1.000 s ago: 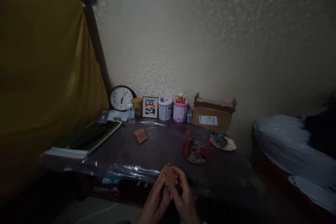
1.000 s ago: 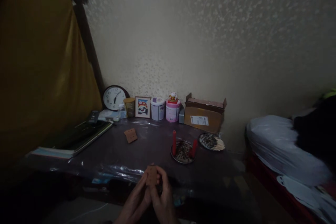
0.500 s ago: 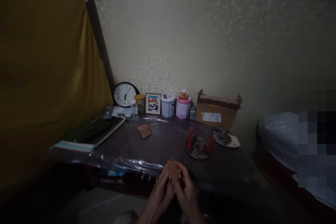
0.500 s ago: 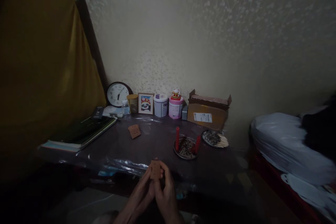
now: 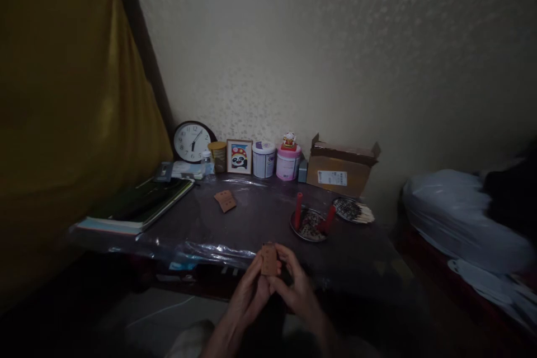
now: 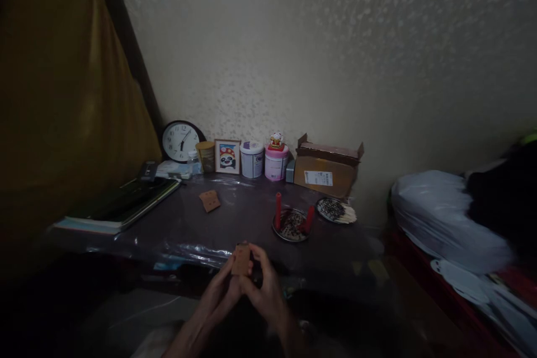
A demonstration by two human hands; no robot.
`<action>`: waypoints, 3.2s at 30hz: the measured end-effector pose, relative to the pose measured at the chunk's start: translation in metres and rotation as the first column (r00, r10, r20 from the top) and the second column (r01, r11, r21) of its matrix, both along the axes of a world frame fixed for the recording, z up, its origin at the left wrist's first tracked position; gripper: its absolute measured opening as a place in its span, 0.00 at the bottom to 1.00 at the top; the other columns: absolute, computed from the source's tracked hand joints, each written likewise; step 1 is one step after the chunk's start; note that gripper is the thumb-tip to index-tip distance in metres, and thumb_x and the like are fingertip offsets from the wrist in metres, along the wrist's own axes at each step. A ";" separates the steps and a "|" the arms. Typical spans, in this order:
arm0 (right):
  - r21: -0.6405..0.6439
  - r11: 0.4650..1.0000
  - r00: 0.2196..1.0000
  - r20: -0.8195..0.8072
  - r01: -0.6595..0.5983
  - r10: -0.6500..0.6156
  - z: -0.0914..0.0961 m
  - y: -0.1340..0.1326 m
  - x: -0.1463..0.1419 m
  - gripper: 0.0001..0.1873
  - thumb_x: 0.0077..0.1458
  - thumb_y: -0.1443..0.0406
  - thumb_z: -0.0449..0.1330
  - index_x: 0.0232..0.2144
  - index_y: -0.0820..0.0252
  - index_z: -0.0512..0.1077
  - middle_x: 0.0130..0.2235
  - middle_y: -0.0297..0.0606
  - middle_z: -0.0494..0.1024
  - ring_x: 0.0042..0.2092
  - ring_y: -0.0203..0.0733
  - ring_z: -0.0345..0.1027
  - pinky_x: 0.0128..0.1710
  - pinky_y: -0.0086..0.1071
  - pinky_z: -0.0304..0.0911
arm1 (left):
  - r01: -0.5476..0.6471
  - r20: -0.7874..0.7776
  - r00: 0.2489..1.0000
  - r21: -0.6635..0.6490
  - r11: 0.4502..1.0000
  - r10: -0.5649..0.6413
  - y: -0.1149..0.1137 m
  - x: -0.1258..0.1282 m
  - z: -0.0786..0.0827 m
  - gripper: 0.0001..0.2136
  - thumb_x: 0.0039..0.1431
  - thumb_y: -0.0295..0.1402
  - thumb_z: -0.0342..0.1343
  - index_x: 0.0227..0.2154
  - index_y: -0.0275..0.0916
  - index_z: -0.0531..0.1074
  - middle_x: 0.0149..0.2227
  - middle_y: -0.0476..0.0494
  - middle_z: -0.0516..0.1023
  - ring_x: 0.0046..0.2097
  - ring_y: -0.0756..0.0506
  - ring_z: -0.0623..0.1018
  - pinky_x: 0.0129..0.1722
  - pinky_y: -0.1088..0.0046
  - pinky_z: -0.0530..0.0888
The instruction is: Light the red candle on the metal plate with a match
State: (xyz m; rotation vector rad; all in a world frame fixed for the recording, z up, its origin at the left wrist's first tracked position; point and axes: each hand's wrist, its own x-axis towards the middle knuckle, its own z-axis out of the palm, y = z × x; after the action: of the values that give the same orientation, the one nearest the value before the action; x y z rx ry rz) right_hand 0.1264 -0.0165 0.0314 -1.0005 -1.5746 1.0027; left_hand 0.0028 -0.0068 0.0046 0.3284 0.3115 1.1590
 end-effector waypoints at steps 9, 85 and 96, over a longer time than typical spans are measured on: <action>-0.167 0.972 0.979 -0.089 0.166 -0.183 -0.009 0.019 0.024 0.16 0.46 0.52 0.61 0.24 0.60 0.70 0.26 0.33 0.72 0.31 0.38 0.67 0.33 0.29 0.62 | 0.244 -0.070 0.967 -0.019 0.970 -0.245 -0.006 -0.002 -0.005 0.14 0.60 0.35 0.47 0.45 0.37 0.68 0.32 0.40 0.78 0.30 0.50 0.77 0.29 0.75 0.71; 0.199 0.980 0.831 0.546 -0.005 -0.107 -0.014 0.010 0.061 0.05 0.48 0.72 0.53 0.25 0.59 0.66 0.26 0.31 0.70 0.29 0.34 0.64 0.30 0.27 0.59 | 0.419 -0.163 0.888 -0.102 0.902 -0.431 -0.007 -0.014 -0.003 0.19 0.55 0.32 0.50 0.51 0.39 0.63 0.32 0.40 0.78 0.28 0.47 0.77 0.24 0.75 0.67; 0.338 0.941 0.876 0.463 -0.031 -0.137 -0.005 0.012 0.063 0.08 0.54 0.70 0.53 0.32 0.57 0.71 0.32 0.37 0.72 0.35 0.38 0.68 0.36 0.31 0.64 | 0.374 -0.175 0.912 -0.019 0.927 -0.371 -0.006 -0.014 -0.004 0.18 0.58 0.33 0.46 0.52 0.42 0.60 0.32 0.40 0.77 0.31 0.47 0.77 0.30 0.73 0.68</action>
State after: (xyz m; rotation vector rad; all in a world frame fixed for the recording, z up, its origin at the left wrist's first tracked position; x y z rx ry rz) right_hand 0.1892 -0.0045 0.0267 -1.0934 -2.0298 0.4268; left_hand -0.0116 -0.0126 0.0011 0.4831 0.3760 0.7561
